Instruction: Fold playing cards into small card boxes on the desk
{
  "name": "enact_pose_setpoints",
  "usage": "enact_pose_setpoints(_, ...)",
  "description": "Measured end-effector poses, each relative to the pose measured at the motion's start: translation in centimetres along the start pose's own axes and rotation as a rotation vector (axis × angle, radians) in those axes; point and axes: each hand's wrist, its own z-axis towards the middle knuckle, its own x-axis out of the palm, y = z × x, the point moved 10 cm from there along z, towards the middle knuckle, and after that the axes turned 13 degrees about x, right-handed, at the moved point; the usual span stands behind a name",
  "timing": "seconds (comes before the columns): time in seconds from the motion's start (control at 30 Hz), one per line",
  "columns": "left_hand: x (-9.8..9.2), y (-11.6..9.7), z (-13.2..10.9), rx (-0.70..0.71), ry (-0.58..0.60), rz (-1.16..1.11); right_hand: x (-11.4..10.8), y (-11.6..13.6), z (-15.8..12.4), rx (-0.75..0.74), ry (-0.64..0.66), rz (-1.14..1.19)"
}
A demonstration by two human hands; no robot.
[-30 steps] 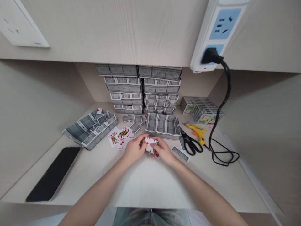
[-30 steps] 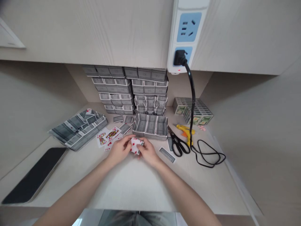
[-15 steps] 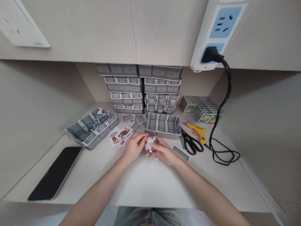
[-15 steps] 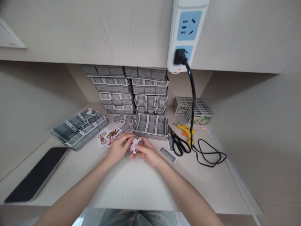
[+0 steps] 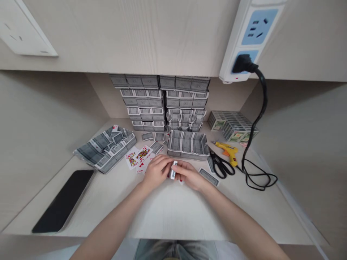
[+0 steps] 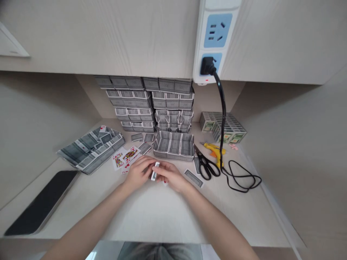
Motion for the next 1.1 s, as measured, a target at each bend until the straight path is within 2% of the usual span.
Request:
enact_pose_setpoints(0.13,-0.9,0.2,0.0,-0.039,-0.054,0.045,-0.4,-0.1,0.1,0.017,-0.007,0.049)
enact_pose_setpoints(0.4,-4.7,2.2,-0.9,-0.23,-0.298,0.23,-1.9,0.1,0.2,0.045,-0.089,0.167)
enact_pose_setpoints(0.5,-5.1,2.4,-1.2,-0.263,-0.324,0.238,-1.6,0.1,0.0,0.077,-0.046,0.154)
enact_pose_setpoints(0.7,-5.5,2.0,-1.3,-0.254,-0.352,0.266,0.9,-0.5,-0.7,0.169,0.15,0.091)
enact_pose_setpoints(0.8,-5.3,2.2,-1.3,-0.258,-0.345,0.232,1.0,0.1,-0.9,0.132,0.134,0.103)
enact_pose_setpoints(0.9,-4.6,1.8,-1.0,-0.219,-0.299,0.187,-0.2,1.2,-0.8,0.03,0.049,0.141)
enact_pose_setpoints(1.1,-1.8,0.4,-0.1,-0.108,-0.088,0.002,-2.3,2.2,-0.8,-0.098,-0.096,0.12)
